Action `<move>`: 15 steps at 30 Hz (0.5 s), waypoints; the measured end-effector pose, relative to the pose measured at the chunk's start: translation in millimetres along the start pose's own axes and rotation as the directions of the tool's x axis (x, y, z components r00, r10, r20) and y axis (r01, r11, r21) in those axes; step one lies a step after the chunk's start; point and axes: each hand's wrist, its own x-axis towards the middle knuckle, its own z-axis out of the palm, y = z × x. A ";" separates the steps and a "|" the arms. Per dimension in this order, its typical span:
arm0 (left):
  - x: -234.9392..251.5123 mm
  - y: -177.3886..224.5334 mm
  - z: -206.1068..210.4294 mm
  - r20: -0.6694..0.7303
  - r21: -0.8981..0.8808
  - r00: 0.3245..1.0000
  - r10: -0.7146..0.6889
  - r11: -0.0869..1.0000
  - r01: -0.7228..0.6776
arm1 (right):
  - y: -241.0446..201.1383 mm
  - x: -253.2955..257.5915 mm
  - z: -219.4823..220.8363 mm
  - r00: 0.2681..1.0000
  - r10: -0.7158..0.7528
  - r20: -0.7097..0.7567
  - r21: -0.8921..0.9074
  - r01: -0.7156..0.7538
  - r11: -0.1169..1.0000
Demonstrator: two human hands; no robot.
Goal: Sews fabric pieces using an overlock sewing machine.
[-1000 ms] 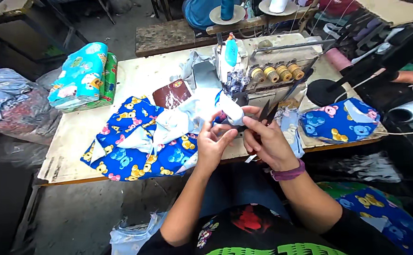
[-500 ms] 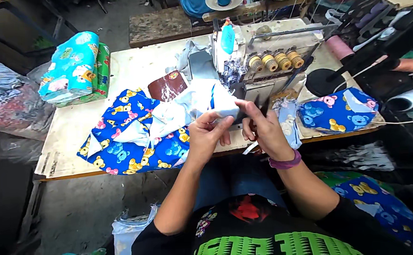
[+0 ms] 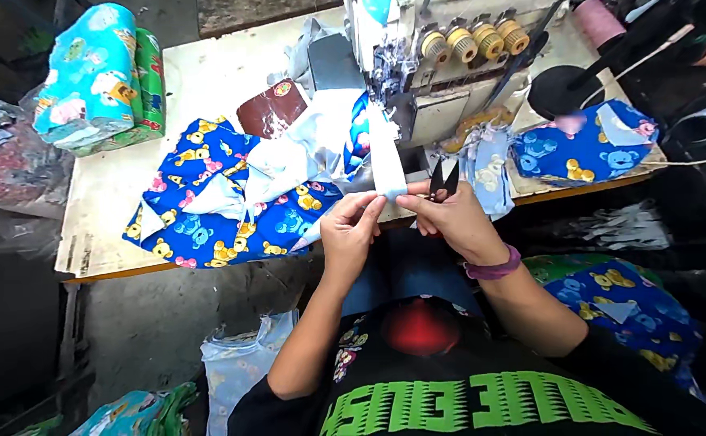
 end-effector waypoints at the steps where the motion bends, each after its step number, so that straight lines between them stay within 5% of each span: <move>1: -0.9 -1.0 1.5 0.001 0.077 0.996 0.088 0.993 -0.088 | -0.4 -0.9 -0.1 1.000 -0.009 0.004 -0.021 0.009 1.000; 6: 2.4 -7.4 9.1 0.071 0.438 0.856 0.513 0.755 -0.488 | -2.1 -1.2 0.6 0.999 -0.035 0.010 -0.038 0.035 0.999; 15: 6.5 -7.9 12.8 0.192 0.628 0.746 0.638 0.504 -0.593 | -3.2 0.0 -2.3 0.999 -0.021 0.037 -0.050 0.023 0.998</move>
